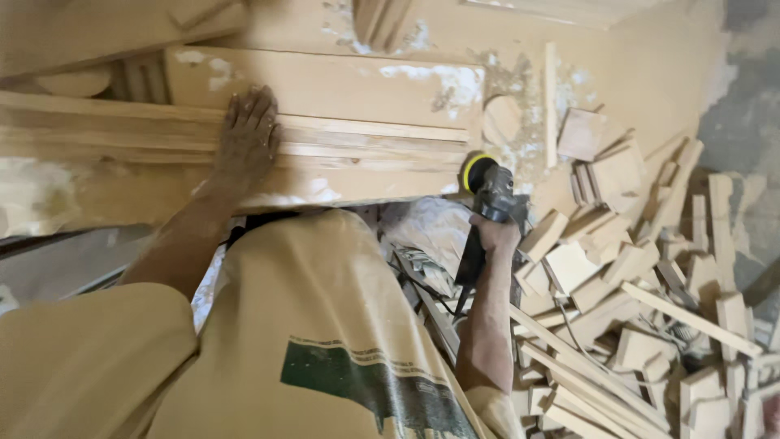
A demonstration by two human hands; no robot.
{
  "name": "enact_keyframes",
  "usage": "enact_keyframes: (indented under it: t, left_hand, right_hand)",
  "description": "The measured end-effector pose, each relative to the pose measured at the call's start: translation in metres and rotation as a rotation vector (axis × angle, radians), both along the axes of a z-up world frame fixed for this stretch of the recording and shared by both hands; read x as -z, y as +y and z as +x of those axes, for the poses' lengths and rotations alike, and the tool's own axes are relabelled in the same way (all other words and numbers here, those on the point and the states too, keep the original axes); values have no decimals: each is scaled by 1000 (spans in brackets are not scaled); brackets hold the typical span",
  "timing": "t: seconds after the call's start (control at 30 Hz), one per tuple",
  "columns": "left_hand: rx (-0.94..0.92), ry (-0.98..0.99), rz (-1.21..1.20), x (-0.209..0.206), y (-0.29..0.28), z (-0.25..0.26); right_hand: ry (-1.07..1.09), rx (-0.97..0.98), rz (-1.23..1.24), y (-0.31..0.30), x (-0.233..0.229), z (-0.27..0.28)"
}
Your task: The person sands long wooden strips using a handheld power sander, moving the sander along the length of each strip while holding them steady by hand.
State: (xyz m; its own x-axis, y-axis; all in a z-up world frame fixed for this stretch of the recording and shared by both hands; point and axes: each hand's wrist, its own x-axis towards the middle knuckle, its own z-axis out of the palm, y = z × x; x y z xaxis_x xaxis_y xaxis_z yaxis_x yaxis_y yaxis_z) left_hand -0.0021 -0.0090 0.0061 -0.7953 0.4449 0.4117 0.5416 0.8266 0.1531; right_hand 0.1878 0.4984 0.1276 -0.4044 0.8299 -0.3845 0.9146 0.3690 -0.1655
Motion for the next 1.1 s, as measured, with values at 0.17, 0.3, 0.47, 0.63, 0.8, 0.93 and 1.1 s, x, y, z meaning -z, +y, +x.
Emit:
enact_keyframes:
  t: [0.17, 0.3, 0.47, 0.63, 0.8, 0.93, 1.1]
  left_hand:
    - [-231, -393, -186, 18, -44, 5]
    - [-178, -175, -22, -4, -43, 1]
    - [-128, -109, -116, 8, -50, 0]
    - [-138, -201, -144, 22, -48, -2]
    - [-124, -305, -168, 16, -46, -5]
    - [-157, -262, -106, 11, -45, -7]
    - [-123, -408, -131, 7, -45, -4]
  right_hand:
    - [38, -131, -45, -61, 2, -19]
    - [-16, -270, -70, -127, -16, -64]
    - [-325, -395, -308, -268, -119, -129]
    - [-155, -610, -272, -324, -69, -139]
    - [-117, -826, -170, -318, -44, -125]
    - [-211, -657, -144, -273, -43, -107]
    - [-218, -572, -237, -330, -90, -128]
